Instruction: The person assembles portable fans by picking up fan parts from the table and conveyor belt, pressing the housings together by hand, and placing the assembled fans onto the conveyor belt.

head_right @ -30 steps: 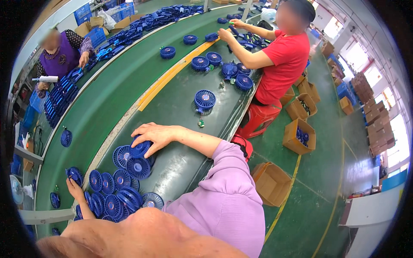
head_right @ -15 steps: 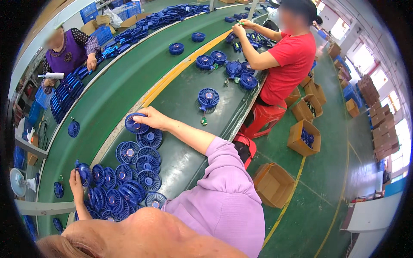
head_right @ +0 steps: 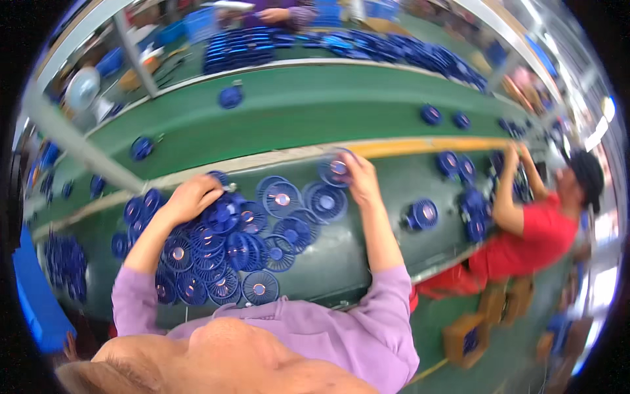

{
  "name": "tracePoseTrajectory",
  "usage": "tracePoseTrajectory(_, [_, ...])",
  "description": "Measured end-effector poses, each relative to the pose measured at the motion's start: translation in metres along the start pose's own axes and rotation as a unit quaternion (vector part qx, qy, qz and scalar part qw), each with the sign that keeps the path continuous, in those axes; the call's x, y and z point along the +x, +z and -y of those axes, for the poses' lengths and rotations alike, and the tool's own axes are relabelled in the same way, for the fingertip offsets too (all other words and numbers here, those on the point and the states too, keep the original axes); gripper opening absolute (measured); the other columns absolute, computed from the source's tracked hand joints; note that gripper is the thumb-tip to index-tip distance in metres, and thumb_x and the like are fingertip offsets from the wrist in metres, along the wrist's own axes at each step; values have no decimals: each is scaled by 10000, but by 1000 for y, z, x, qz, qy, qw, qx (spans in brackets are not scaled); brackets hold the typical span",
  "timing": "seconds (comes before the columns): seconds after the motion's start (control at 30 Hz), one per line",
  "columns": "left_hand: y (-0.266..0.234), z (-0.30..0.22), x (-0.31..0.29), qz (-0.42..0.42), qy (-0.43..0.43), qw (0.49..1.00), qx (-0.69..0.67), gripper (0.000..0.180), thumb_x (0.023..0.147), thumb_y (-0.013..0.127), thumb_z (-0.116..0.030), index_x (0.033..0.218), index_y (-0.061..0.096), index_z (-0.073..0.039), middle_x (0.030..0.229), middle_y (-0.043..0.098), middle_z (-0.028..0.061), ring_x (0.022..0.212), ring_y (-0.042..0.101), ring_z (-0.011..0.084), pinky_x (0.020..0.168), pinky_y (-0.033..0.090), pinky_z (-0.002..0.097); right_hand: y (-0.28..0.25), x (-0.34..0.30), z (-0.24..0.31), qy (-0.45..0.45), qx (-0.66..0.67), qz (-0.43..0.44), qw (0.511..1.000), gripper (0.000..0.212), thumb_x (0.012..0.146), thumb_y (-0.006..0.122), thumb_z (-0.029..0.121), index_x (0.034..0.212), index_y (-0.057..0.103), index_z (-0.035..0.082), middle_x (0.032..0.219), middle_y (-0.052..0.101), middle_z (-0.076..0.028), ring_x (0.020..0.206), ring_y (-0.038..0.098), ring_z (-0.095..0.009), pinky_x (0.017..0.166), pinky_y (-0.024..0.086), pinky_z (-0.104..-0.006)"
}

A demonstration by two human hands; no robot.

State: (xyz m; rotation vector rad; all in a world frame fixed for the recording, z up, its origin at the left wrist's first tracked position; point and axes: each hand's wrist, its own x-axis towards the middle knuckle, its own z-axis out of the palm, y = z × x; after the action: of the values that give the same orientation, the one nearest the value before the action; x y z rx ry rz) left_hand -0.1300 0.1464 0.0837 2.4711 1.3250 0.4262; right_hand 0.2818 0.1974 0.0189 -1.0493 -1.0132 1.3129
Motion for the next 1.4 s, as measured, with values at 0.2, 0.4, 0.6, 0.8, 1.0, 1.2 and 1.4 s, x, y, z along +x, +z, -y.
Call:
tracePoseTrajectory(0.2, [-5, 70, 81, -54, -87, 994, 35, 393, 931, 559, -330, 1190, 594, -35, 1208, 596, 185, 1159, 538, 335, 969, 441, 439, -9, 23, -28, -95, -149, -42, 983, 314, 930, 609, 164, 1179, 606, -27, 1028, 667, -98, 886, 652, -145, 700, 557, -269])
tracePoseTrajectory(0.4, [26, 124, 218, -121, -314, 940, 47, 932, 819, 646, -553, 1496, 207, -87, 1516, 225, 255, 1376, 283, 435, 1078, 334, 538, -20, 12, -43, -350, -490, -152, 784, 364, 855, 612, 45, 1218, 596, 43, 1097, 650, -151, 1020, 620, -307, 892, 488, -399])
tracePoseTrajectory(0.6, [38, 160, 269, -203, -399, 892, 53, 1041, 740, 692, -614, 1498, 204, -93, 1482, 293, 253, 1348, 319, 449, 1060, 352, 527, 3, 10, -27, -293, -613, -12, 734, 478, 771, 733, 274, 1196, 625, 83, 1287, 566, -119, 1182, 488, -325, 994, 353, -453])
tracePoseTrajectory(0.8, [40, 174, 241, -113, -314, 942, 38, 1021, 729, 752, -471, 1478, 215, -31, 1380, 438, 230, 1294, 431, 355, 1005, 420, 525, 12, 8, -22, -273, -620, 48, 734, 776, 663, 804, 396, 1311, 533, 65, 1368, 507, -127, 1266, 420, -346, 1051, 308, -475])
tracePoseTrajectory(1.0, [10, 105, 164, -141, -85, 598, -785, 641, 858, 703, -219, 1401, 399, -67, 1296, 533, 151, 1194, 529, 267, 1010, 443, 482, -4, 4, -23, -273, -625, 56, 729, 852, 641, 827, 366, 1369, 483, 87, 1384, 473, -164, 1286, 402, -368, 1078, 286, -491])
tracePoseTrajectory(1.2, [15, 39, 58, -119, 71, 387, -911, 555, 963, 486, -500, 1322, 485, -77, 1278, 555, 142, 1189, 533, 299, 1000, 416, 569, 62, -5, 16, -204, -370, 112, 900, 786, 704, 768, 134, 1415, 434, 110, 1360, 499, -127, 1230, 502, -260, 1055, 377, -367])
tracePoseTrajectory(1.4, [39, -34, 7, -234, -28, 336, -912, 394, 993, 470, -381, 1187, 567, -52, 1153, 635, 138, 1075, 615, 281, 947, 500, 463, 183, -54, 56, -336, -350, 249, 838, 837, 677, 799, 292, 1402, 435, 89, 1373, 451, -174, 1286, 427, -337, 1075, 355, -429])
